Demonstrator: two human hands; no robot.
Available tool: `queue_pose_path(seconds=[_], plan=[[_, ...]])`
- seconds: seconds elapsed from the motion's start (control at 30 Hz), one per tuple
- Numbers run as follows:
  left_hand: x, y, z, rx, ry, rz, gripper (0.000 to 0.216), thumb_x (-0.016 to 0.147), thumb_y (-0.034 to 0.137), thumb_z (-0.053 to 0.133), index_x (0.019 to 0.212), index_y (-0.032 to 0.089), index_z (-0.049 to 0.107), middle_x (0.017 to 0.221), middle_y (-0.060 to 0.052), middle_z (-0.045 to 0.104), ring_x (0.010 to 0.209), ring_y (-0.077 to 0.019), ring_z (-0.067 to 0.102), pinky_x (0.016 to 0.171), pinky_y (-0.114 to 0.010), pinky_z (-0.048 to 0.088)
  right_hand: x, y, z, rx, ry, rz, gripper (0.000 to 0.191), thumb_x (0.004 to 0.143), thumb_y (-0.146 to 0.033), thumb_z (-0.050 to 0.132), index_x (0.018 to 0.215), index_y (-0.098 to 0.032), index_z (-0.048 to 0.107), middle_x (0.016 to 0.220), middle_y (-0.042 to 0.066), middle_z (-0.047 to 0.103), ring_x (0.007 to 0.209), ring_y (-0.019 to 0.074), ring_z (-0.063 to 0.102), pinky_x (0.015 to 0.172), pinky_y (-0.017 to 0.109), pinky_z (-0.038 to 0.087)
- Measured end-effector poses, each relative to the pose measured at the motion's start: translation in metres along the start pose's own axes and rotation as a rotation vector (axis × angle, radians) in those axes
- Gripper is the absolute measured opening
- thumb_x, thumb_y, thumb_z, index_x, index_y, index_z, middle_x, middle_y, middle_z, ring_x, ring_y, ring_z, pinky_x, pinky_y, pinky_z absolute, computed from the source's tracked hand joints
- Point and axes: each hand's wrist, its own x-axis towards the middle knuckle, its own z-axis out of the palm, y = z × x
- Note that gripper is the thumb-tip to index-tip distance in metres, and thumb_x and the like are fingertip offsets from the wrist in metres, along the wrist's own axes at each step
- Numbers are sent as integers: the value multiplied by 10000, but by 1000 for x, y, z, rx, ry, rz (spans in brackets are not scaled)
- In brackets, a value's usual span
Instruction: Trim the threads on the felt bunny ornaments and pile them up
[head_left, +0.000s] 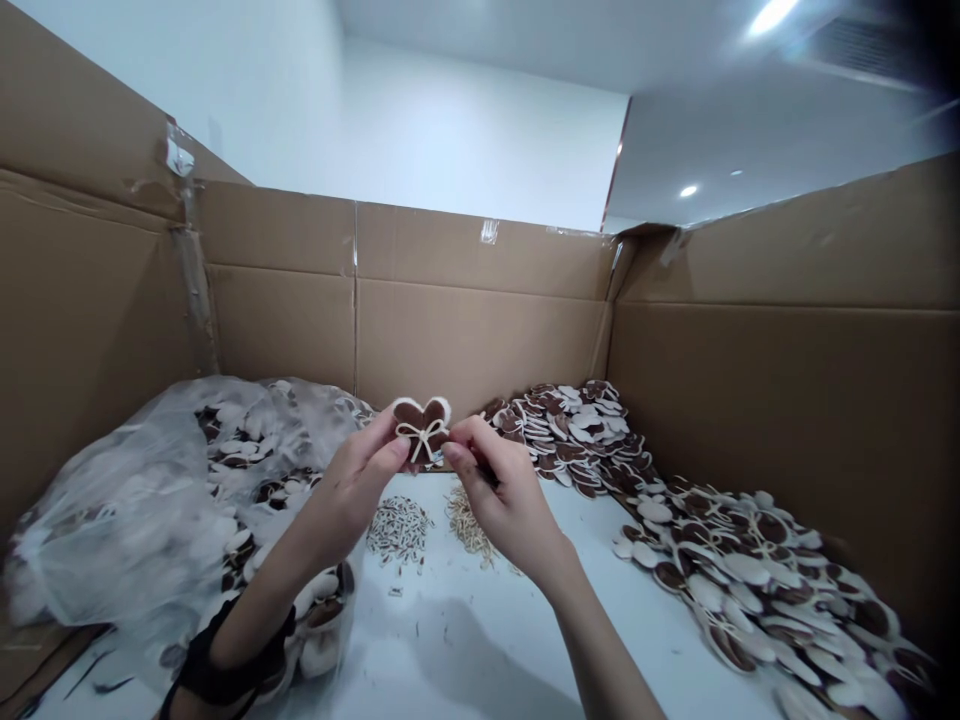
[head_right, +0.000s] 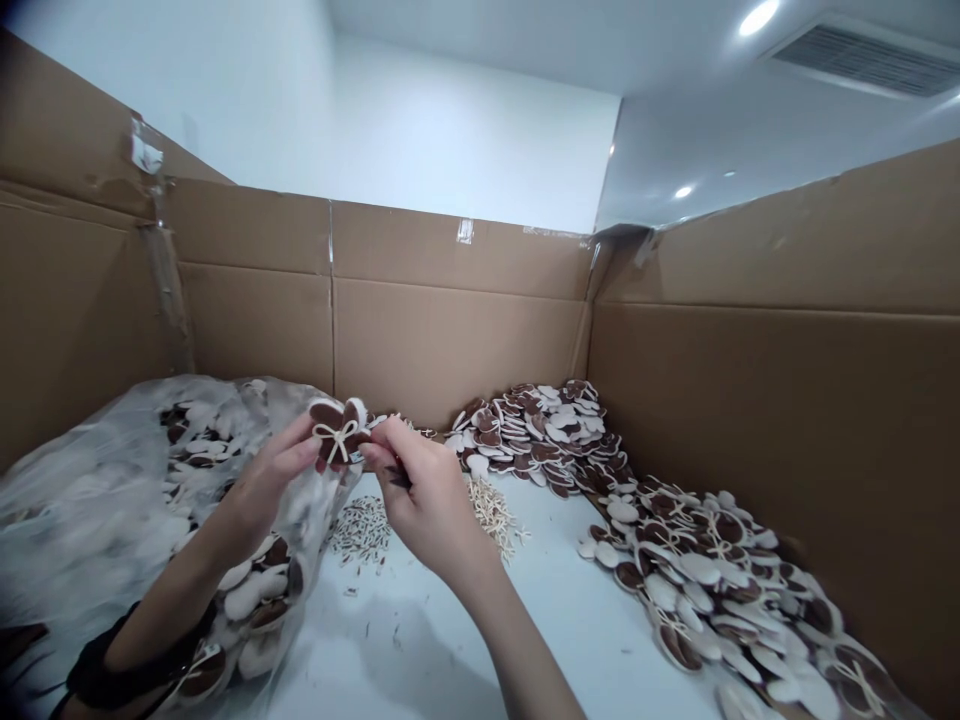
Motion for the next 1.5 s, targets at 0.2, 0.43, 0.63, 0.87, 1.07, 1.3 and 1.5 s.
queue_pose_path(seconds=[0.2,0.43,0.63,0.87,1.07,1.3,1.5], plan=[[2,-4,1,-4,3,-142,292,896,462,508,842,182,572,821,-14,567,787,-160,515,672,-266,388,-2,-2,-3,-123,-77,-80,189,883,-103,417,744,-219,366,651,-32,418,563,114,364,528,241,289],[0,-4,0,-196,-72,-234,313,818,485,620,848,174,587,825,-44,646,813,-188,602,727,-288,472,-8,-4,0,-218,-53,-181,249,665,19,379,744,-218,377,642,-41,466,531,100,381,491,220,263],[-6,-2,5,-343,-90,-215,313,811,488,632,834,180,582,769,-17,610,768,-159,575,698,-253,461,-7,-3,5,-363,177,-432,224,781,12,389,731,-196,454,591,-41,461,478,84,363,460,217,250],[-12,4,23,-453,109,-300,222,812,378,641,815,182,536,770,10,578,751,-128,536,663,-218,437,-2,0,9,-576,397,-727,188,927,-77,440,771,-168,494,498,-57,376,446,94,308,420,236,234],[-21,10,30,-416,207,-279,260,821,370,644,710,175,512,664,32,529,654,-104,487,622,-202,422,-5,-6,13,-570,462,-813,191,926,-77,427,770,-159,499,475,-56,376,422,90,307,394,232,252],[-27,18,36,-406,255,-273,310,841,400,621,687,183,462,631,41,456,628,-98,432,599,-196,392,-9,-15,15,-574,539,-843,198,897,-54,454,737,-158,507,459,-53,382,426,92,292,375,256,229],[-31,25,36,-372,282,-273,281,860,393,590,717,186,465,652,34,449,635,-107,420,598,-218,378,-12,-22,18,-545,503,-826,196,881,-42,444,730,-139,521,473,-46,389,446,92,291,376,262,213]])
